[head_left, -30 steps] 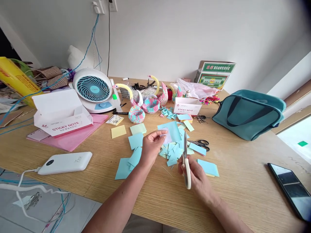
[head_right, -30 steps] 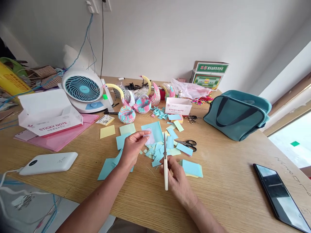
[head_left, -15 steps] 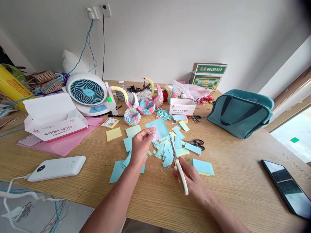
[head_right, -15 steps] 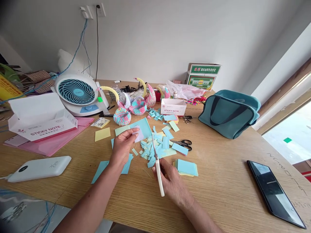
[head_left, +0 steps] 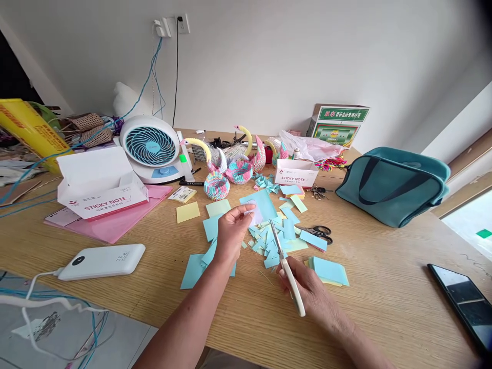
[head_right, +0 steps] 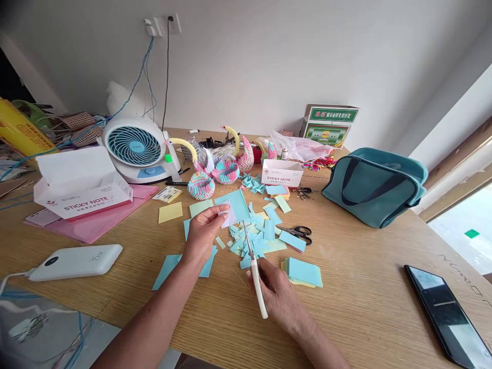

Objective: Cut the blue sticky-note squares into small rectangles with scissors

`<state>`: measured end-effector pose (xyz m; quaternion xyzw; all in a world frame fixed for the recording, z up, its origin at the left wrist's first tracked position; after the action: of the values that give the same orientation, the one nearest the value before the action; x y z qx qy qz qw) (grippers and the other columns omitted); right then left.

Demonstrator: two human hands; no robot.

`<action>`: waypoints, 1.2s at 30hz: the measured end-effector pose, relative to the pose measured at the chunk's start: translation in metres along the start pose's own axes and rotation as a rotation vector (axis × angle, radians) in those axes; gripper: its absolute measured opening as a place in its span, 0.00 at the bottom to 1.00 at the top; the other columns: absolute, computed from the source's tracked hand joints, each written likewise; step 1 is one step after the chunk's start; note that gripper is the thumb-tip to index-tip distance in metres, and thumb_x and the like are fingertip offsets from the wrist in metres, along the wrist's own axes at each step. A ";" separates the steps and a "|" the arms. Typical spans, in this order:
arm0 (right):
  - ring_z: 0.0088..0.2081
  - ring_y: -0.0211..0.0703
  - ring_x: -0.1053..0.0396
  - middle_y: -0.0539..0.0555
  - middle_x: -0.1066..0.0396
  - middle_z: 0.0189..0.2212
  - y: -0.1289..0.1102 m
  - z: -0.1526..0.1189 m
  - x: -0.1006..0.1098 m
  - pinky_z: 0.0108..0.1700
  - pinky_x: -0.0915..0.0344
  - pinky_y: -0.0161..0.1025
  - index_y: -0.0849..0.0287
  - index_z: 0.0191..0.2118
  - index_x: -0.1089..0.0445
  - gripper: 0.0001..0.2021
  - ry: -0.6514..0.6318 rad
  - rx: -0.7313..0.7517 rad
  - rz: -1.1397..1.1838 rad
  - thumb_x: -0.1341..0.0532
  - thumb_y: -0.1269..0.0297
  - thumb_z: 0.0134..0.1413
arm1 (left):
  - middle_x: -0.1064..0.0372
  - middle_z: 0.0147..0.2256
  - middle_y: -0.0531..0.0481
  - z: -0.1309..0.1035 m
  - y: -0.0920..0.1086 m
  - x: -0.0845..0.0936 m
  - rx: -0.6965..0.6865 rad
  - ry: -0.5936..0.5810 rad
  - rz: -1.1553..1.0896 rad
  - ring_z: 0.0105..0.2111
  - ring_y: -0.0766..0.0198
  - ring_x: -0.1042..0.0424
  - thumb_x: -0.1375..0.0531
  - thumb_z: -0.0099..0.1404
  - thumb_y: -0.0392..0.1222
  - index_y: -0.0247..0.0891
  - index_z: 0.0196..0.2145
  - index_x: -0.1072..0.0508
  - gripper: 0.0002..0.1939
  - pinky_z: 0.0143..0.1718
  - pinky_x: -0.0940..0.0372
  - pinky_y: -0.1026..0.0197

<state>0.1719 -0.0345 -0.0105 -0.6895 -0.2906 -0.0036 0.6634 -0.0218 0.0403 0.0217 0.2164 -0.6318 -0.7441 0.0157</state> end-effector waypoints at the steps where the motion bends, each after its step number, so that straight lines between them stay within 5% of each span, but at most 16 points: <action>1: 0.27 0.39 0.40 0.48 0.36 0.24 0.000 0.000 0.000 0.29 0.45 0.37 0.57 0.32 0.36 0.21 -0.002 0.000 -0.007 0.47 0.43 0.65 | 0.19 0.42 0.42 0.000 0.001 0.000 -0.002 0.004 0.000 0.41 0.58 0.23 0.31 0.50 0.40 0.36 0.37 0.18 0.14 0.44 0.32 0.58; 36: 0.29 0.38 0.38 0.49 0.34 0.27 -0.008 0.000 -0.002 0.31 0.44 0.36 0.57 0.33 0.37 0.23 -0.049 -0.032 0.037 0.49 0.41 0.66 | 0.19 0.40 0.44 -0.014 0.004 -0.010 -0.055 -0.050 0.095 0.36 0.62 0.26 0.32 0.53 0.39 0.37 0.36 0.17 0.11 0.37 0.34 0.63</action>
<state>0.1668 -0.0360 -0.0040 -0.7050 -0.2941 0.0209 0.6450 -0.0092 0.0298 0.0268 0.1671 -0.6210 -0.7647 0.0411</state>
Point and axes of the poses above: each hand's wrist, its own z-axis towards the middle knuckle, its own x-axis out of the back of the hand, y = z × x, the point moved 3 cm from there along z, towards the middle knuckle
